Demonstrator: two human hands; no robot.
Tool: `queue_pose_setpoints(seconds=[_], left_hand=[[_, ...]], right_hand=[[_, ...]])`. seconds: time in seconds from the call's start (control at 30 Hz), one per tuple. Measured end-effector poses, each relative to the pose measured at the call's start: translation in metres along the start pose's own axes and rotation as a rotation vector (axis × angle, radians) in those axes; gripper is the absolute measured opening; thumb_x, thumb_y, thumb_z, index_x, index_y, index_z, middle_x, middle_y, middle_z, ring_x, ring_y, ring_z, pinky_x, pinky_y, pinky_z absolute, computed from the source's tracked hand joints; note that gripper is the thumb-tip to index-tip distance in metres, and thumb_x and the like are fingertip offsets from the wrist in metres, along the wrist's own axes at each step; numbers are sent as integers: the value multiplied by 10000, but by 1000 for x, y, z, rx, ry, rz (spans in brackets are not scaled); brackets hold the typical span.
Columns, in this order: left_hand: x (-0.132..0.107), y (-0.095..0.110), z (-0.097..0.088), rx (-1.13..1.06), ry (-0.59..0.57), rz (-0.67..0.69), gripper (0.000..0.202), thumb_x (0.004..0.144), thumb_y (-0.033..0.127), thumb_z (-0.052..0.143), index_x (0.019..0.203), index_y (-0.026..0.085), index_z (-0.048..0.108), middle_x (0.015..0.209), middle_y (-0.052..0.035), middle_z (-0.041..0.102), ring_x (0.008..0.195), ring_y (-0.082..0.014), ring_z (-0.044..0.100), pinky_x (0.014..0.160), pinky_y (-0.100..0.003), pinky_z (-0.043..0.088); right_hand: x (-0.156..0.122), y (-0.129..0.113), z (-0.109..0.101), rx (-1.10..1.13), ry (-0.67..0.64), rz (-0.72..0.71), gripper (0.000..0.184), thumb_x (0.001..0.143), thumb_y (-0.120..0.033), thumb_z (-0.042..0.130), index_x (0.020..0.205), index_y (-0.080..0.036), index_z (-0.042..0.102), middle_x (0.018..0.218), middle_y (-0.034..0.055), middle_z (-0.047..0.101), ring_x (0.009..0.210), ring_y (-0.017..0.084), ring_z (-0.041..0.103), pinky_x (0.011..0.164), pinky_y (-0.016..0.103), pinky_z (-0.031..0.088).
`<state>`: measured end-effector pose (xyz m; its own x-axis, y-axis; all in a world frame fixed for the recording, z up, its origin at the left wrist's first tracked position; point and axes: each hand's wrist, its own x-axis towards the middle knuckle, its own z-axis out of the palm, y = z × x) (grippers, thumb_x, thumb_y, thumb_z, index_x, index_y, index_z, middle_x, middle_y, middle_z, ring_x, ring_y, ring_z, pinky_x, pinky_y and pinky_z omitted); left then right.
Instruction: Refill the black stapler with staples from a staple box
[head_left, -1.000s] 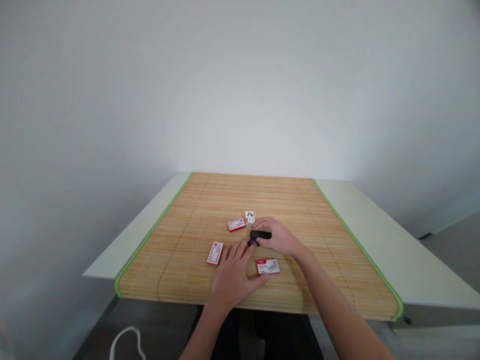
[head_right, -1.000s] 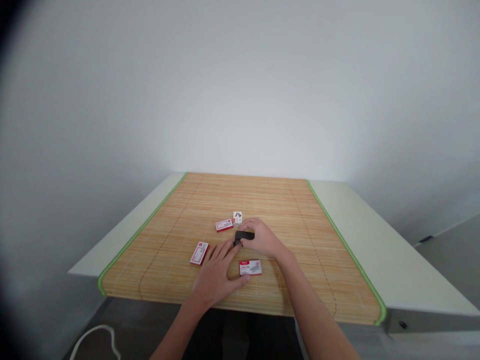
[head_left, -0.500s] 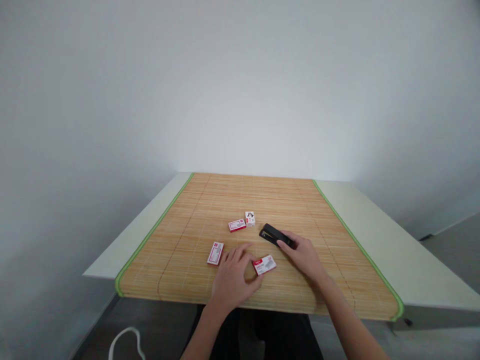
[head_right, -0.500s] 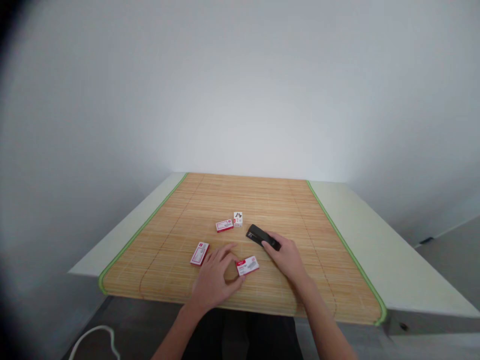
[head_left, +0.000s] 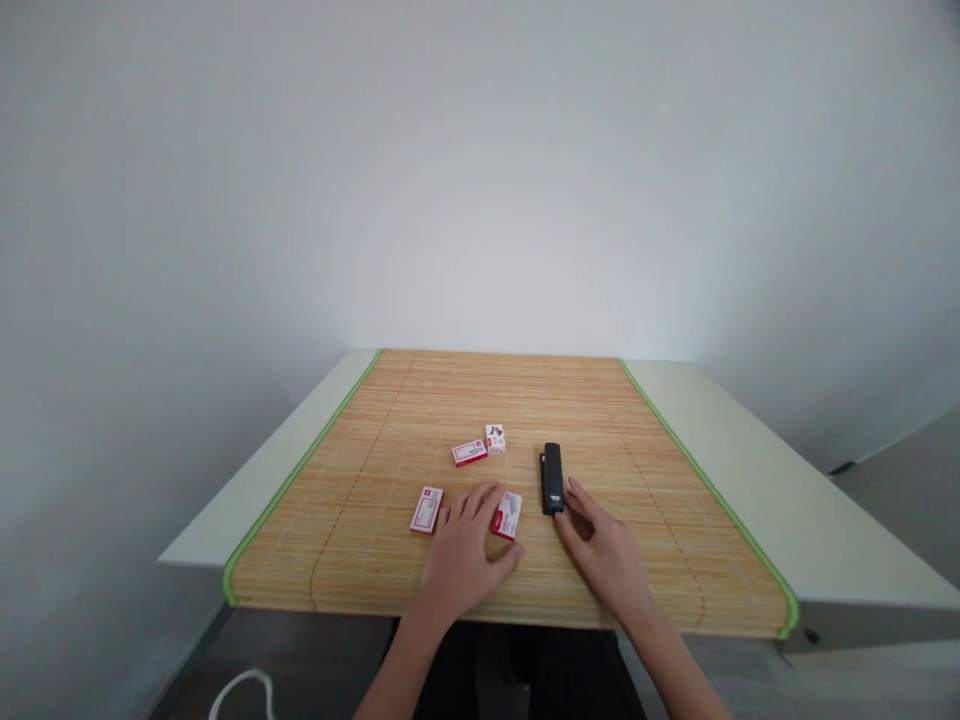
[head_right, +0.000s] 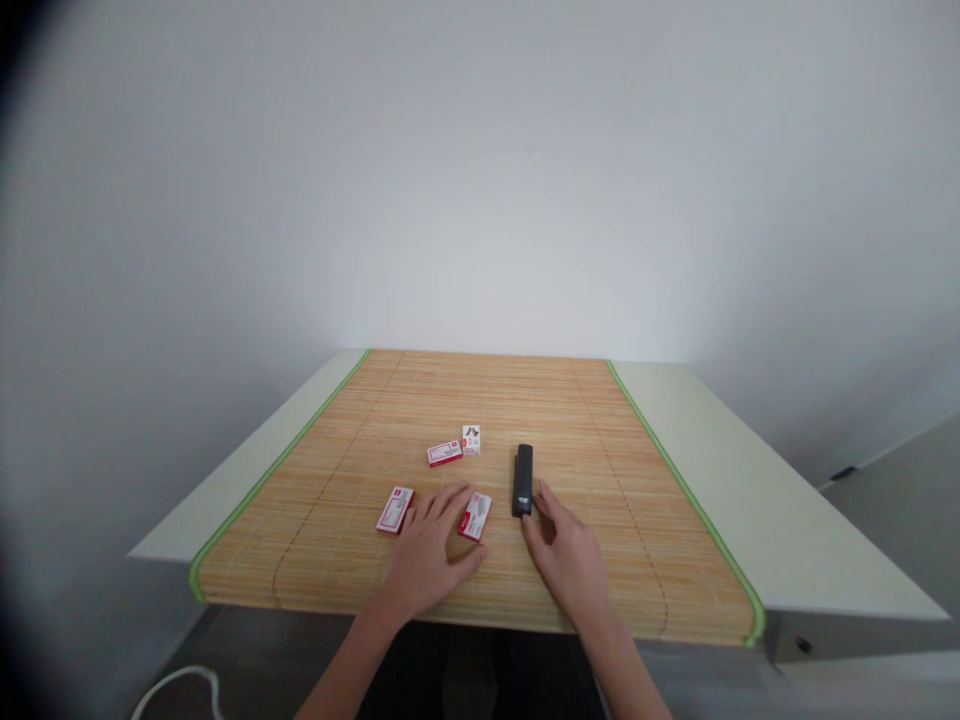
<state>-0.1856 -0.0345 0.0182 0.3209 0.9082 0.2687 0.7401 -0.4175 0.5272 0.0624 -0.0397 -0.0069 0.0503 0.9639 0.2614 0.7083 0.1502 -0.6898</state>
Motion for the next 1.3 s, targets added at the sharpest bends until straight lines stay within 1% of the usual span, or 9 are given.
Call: queue_pose_setpoints(seconds=[0.1, 0.27, 0.37, 0.5, 0.67, 0.8, 0.97, 1.17, 1.3], left_hand=[[-1, 0, 2, 14, -9, 22, 687, 888, 430, 687, 1519, 377, 422, 1586, -22, 451, 1410, -331, 434, 1153, -547, 350], [12, -4, 2, 94, 0, 108, 863, 836, 546, 738, 1577, 325, 355, 1679, -55, 299, 1528, -341, 272, 1255, -554, 219], [37, -13, 3, 165, -8, 171, 982, 779, 670, 744, 1593, 309, 332, 1718, -63, 188, 1571, -364, 157, 1278, -594, 113], [74, -30, 12, 268, -28, 200, 1000, 774, 782, 666, 1592, 302, 349, 1723, -73, 168, 1581, -405, 75, 1259, -647, 84], [95, -41, 16, 319, -26, 149, 773, 826, 760, 621, 1457, 321, 539, 1720, -32, 187, 1531, -432, 222, 1234, -655, 167], [85, -45, 2, 294, -42, 169, 562, 885, 610, 637, 1367, 323, 594, 1705, -23, 237, 1459, -372, 370, 1214, -599, 270], [55, -54, -22, 293, -67, 180, 370, 941, 441, 606, 1296, 342, 616, 1673, 4, 322, 1436, -329, 411, 1231, -637, 221], [22, -65, -29, 309, -12, 145, 355, 987, 433, 553, 1332, 362, 599, 1673, 26, 328, 1486, -311, 355, 1224, -614, 259], [21, -77, -29, 354, 79, 75, 323, 1016, 396, 503, 1317, 365, 614, 1666, 23, 344, 1471, -303, 383, 1234, -597, 230]], right_hand=[[0, -4, 3, 15, 14, -23, 701, 946, -495, 616, 1575, -296, 379, 1476, 89, 601, 1345, 310, 589, 1134, 547, 476], [15, -8, 14, -4, 43, -34, 875, 939, -560, 619, 1643, -253, 198, 1660, 123, 350, 1501, 322, 395, 1217, 564, 359], [26, -9, 24, -57, 49, -49, 813, 985, -571, 535, 1645, -249, 188, 1659, 124, 353, 1517, 314, 367, 1232, 569, 310], [31, -10, 31, -186, 53, -38, 768, 1022, -575, 441, 1648, -209, 188, 1652, 133, 364, 1528, 289, 350, 1260, 543, 243], [29, -8, 32, -271, 38, -34, 784, 1030, -592, 397, 1660, -197, 151, 1642, 129, 386, 1521, 277, 361, 1260, 497, 253], [29, -6, 32, -295, 25, -40, 771, 1033, -583, 378, 1662, -199, 151, 1637, 121, 396, 1515, 289, 369, 1255, 502, 258], [29, -6, 32, -303, 23, -32, 743, 1040, -573, 371, 1659, -210, 177, 1641, 105, 395, 1524, 275, 353, 1262, 489, 251], [29, -8, 33, -309, 3, -22, 719, 1036, -580, 367, 1651, -237, 220, 1644, 87, 393, 1523, 286, 353, 1256, 503, 263], [28, -10, 34, -331, -12, -15, 719, 1040, -591, 343, 1652, -237, 216, 1655, 81, 372, 1542, 292, 315, 1265, 514, 234]])
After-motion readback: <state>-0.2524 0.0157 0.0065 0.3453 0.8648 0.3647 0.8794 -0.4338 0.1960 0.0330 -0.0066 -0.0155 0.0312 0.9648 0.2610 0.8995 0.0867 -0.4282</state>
